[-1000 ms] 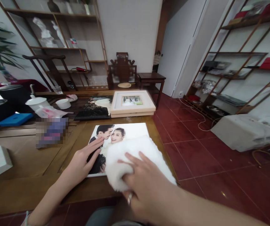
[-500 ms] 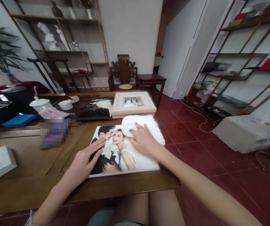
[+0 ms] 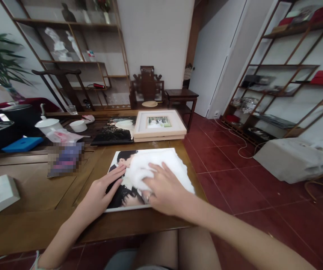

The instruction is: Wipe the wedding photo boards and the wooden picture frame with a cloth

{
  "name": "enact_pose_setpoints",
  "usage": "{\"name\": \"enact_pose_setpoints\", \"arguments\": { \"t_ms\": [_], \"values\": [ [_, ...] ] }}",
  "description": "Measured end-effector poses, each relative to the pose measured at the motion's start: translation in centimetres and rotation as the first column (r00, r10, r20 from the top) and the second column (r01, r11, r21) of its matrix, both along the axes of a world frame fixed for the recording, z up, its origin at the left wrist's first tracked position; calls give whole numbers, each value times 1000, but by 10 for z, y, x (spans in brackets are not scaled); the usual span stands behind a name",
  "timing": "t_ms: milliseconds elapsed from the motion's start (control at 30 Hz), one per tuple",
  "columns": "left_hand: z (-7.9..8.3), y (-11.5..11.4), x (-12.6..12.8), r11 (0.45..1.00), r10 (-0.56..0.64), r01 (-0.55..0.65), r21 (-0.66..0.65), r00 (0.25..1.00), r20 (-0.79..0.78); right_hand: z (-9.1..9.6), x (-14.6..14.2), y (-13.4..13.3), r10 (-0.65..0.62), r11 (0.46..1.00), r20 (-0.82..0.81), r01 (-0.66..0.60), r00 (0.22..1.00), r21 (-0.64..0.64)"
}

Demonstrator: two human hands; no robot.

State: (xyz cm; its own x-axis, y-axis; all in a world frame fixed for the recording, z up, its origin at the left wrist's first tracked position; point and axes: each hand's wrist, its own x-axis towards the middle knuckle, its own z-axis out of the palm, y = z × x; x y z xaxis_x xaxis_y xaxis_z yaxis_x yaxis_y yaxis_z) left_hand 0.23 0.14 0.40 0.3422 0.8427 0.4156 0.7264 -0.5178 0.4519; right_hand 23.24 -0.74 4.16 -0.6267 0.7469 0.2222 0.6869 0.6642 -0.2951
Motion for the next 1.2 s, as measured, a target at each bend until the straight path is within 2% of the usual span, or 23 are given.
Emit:
{"name": "enact_pose_setpoints", "arguments": {
  "t_ms": [167, 233, 300, 400, 500, 633, 733, 833, 967, 1067, 1200],
  "values": [
    [0, 0, -1, 1000, 9, -9, -8, 1000, 5, -7, -1, 64, -72, 992, 24, 69, 997, 108],
    [1, -1, -1, 1000, 10, -10, -13, 1000, 2, -7, -3, 76, -99, 991, 28, 96, 995, 90],
    [1, -1, 0, 1000, 10, -10, -15, 1000, 0, -5, -5, 76, -106, 993, 38, 104, 994, 62],
    [0, -1, 0, 1000, 6, -5, -11, 1000, 5, -2, -9, 54, -77, 997, 56, 76, 995, 25],
    [0, 0, 1, 1000, 3, -3, -14, 1000, 6, 3, -13, 16, -26, 999, 58, 27, 998, -19],
    [4, -4, -1, 998, -5, 3, -64, 999, -32, 11, -11, -32, 117, 987, 52, -110, 992, -118],
    [6, -8, -2, 995, -12, 5, -97, 998, -67, 14, -6, -44, 177, 974, 24, -172, 984, -151],
    [5, -10, -3, 996, -18, 12, -92, 997, -70, 8, 0, -29, 113, 989, 6, -112, 994, -101],
    [2, -10, -3, 996, -4, 0, -85, 998, -55, -3, 10, 13, -32, 999, -5, 32, 999, 38],
    [4, -13, -4, 994, -6, 0, -107, 999, -52, -7, 16, 39, -91, 990, 7, 90, 996, 107],
    [7, -20, -7, 984, -37, 24, -178, 997, -72, -8, 17, 47, -125, 986, 25, 121, 992, 118]
  ]
}}
